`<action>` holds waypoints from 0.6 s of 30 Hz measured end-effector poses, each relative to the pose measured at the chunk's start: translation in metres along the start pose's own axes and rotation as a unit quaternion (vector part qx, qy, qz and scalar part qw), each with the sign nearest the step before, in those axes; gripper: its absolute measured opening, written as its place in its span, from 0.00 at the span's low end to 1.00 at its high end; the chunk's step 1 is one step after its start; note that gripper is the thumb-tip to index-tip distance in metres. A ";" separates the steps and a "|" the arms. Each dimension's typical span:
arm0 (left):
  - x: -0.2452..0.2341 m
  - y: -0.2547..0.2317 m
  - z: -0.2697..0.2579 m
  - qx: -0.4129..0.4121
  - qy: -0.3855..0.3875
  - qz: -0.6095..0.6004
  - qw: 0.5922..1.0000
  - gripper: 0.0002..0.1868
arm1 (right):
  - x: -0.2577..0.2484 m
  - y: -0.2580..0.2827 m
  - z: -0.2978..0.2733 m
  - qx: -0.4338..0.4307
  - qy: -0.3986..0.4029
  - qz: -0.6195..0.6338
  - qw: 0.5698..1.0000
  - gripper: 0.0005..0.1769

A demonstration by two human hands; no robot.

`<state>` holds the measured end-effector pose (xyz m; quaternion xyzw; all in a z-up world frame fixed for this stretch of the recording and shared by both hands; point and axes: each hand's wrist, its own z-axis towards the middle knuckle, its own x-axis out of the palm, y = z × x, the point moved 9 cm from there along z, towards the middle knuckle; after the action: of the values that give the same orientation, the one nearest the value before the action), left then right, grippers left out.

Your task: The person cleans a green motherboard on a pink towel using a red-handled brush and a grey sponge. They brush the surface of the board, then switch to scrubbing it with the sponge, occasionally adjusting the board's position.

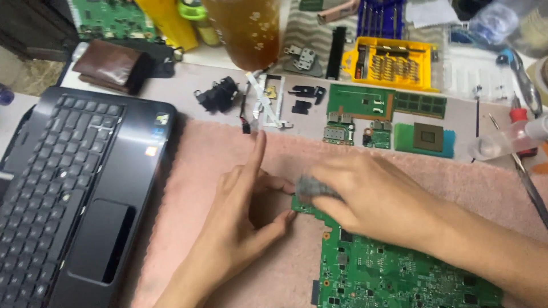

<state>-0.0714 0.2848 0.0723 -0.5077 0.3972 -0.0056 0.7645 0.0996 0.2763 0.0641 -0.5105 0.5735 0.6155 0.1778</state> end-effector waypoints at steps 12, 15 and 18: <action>-0.002 -0.007 0.007 -0.019 0.008 -0.022 1.000 0.62 | -0.003 -0.006 -0.007 -0.030 0.004 0.031 0.999 0.06; 0.000 -0.005 0.006 -0.027 0.012 -0.020 0.999 0.63 | 0.009 0.000 -0.014 -0.023 0.097 0.028 0.995 0.06; 0.000 -0.002 0.005 -0.052 0.011 -0.004 0.999 0.63 | 0.008 -0.007 -0.016 -0.023 0.053 0.017 0.998 0.06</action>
<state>-0.0672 0.2877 0.0746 -0.5478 0.4039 0.0064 0.7326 0.1082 0.2614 0.0563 -0.5370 0.5761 0.6035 0.1245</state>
